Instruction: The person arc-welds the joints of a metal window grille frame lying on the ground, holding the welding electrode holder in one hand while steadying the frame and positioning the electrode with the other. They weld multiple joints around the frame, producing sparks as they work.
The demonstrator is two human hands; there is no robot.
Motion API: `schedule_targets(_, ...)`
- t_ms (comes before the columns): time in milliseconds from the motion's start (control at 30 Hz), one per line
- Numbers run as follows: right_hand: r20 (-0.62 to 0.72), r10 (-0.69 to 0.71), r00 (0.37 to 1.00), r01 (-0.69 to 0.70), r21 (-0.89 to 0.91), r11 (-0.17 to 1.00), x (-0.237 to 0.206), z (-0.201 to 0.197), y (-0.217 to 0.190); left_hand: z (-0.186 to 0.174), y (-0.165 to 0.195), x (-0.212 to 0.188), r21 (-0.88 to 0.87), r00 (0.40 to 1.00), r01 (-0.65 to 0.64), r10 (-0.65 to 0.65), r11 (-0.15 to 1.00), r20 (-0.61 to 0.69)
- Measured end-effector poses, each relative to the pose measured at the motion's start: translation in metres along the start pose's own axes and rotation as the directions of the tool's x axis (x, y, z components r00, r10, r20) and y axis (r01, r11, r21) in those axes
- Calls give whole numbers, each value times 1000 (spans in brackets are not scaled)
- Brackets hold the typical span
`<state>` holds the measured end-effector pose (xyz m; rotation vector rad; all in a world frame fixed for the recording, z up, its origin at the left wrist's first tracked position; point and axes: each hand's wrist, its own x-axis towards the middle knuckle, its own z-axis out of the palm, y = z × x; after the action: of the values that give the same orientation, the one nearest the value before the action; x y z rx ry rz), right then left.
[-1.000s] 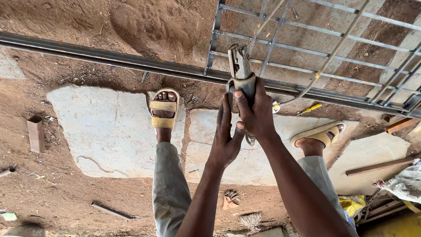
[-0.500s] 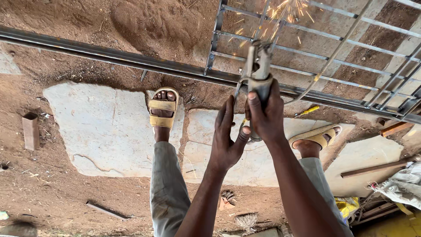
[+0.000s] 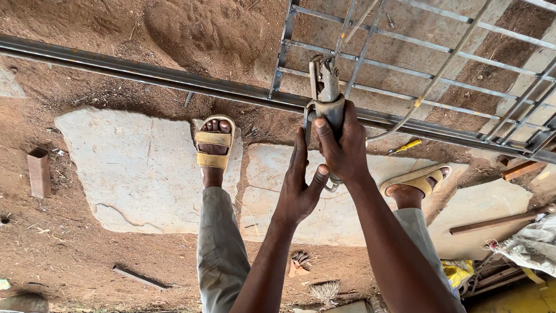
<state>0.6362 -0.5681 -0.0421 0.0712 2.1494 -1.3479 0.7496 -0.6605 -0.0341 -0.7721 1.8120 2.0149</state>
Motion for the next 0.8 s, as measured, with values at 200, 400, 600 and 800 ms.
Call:
schedule_targets(200,-10,37,999,-38,-28,999,1,3,-5,-2,2,0,3,1000,1,-1,1000,-10)
schedule_targets(400,-18,4,1000,-6,-86,996,1,6,-9,-8,7,-1,-53,999,35,-35,998,-8)
schedule_targets(600,-17,12,1000,-14,-97,995,2,11,-13,-11,7,-1,-57,998,63,-64,996,-20)
schedule_targets(800,-12,85,996,-85,54,995,-3,12,-1,-15,15,0,10,995,-43,44,999,-93)
